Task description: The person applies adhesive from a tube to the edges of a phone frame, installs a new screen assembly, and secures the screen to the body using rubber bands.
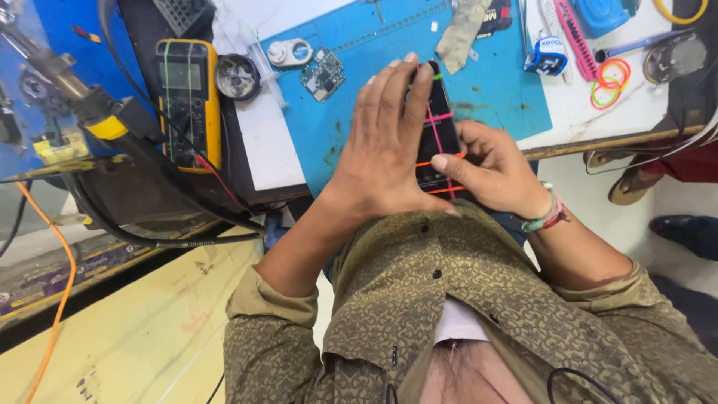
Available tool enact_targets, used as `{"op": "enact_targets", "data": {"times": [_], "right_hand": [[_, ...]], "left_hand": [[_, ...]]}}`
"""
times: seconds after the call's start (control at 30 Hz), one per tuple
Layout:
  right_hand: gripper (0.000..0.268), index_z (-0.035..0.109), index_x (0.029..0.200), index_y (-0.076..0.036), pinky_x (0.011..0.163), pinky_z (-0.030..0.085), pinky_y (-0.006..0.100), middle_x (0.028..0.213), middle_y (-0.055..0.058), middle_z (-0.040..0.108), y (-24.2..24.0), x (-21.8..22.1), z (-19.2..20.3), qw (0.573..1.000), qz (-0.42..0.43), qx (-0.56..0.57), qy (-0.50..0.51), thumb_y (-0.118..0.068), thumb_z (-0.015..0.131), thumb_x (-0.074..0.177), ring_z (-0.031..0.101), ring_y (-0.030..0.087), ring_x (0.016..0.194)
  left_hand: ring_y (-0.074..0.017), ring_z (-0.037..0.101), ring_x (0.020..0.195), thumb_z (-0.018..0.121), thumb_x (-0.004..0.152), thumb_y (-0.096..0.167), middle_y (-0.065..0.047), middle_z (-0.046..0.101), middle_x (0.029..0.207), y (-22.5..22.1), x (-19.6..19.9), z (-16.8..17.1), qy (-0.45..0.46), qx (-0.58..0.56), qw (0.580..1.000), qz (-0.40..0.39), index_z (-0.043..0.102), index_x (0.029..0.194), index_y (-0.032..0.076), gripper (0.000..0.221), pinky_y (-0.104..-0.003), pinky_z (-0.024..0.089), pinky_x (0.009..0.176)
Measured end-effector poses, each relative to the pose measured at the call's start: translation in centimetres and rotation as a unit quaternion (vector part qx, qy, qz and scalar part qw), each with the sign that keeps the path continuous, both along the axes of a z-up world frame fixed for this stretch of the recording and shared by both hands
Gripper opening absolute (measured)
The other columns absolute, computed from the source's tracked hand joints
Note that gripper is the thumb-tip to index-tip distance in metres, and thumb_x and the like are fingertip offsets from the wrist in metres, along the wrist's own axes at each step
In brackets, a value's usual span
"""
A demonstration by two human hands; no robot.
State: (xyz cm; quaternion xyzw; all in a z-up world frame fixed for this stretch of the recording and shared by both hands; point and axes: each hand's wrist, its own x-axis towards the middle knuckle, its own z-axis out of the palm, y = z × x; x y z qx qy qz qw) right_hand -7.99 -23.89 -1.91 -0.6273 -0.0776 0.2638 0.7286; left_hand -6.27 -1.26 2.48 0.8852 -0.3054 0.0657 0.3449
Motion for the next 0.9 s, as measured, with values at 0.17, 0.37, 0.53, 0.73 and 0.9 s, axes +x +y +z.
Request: {"op": "enact_targets", "data": {"times": [0.17,0.37,0.53,0.73,0.9], "right_hand": [[0.027,0.072,0.115,0.004,0.07,0.054,0.024,0.091,0.003,0.076,-3.0,1.0,1.9,0.995,0.076,-0.017,0.066,-0.012,0.07,0.094,0.066,0.005,0.079],[0.011,0.072,0.116,-0.001,0.076,0.05,0.02,0.102,0.002,0.072,-9.1,1.8,0.0,0.903,-0.301,-0.255,-0.17,-0.01,0.072,0.112,0.064,0.005,0.083],[0.024,0.074,0.115,0.005,0.082,0.053,0.033,0.104,0.019,0.073,-13.1,1.5,-0.3,0.692,-0.216,-0.552,-0.412,0.006,0.073,0.091,0.067,0.023,0.086],[0.016,0.076,0.117,0.0,0.083,0.054,0.033,0.109,0.013,0.075,-15.9,1.8,-3.5,0.731,-0.224,-0.525,-0.374,0.001,0.073,0.101,0.068,0.021,0.085],[0.015,0.075,0.117,-0.001,0.081,0.053,0.031,0.108,0.013,0.075,-17.3,1.8,-3.3,0.856,-0.265,-0.372,-0.241,0.001,0.072,0.102,0.067,0.02,0.083]], "left_hand": [[-0.0215,0.077,0.094,0.07,0.092,0.05,-0.012,0.079,0.102,0.6,0.5,-2.3,0.342,-0.229,0.908,0.082,0.066,0.124,0.002,0.057,-0.039,0.061,0.086],[-0.0134,0.067,0.063,0.064,0.106,0.028,-0.005,0.071,0.094,0.5,-0.8,-6.5,0.465,-0.546,0.678,0.158,0.064,0.12,0.004,0.028,-0.028,0.055,0.053],[-0.0223,0.075,0.101,0.064,0.105,0.016,-0.01,0.07,0.118,-0.9,-3.7,-6.5,0.421,-0.597,0.66,0.171,0.052,0.129,0.004,0.03,-0.036,0.064,0.082],[-0.0218,0.07,0.117,0.061,0.106,0.008,-0.012,0.065,0.13,-1.3,-5.6,-8.4,0.397,-0.599,0.683,0.129,0.048,0.136,0.003,0.033,-0.035,0.061,0.097],[-0.0196,0.071,0.102,0.065,0.101,0.007,-0.014,0.065,0.124,0.9,-6.5,-9.2,0.434,-0.516,0.725,0.142,0.032,0.155,0.0,0.063,-0.03,0.058,0.08]]}}
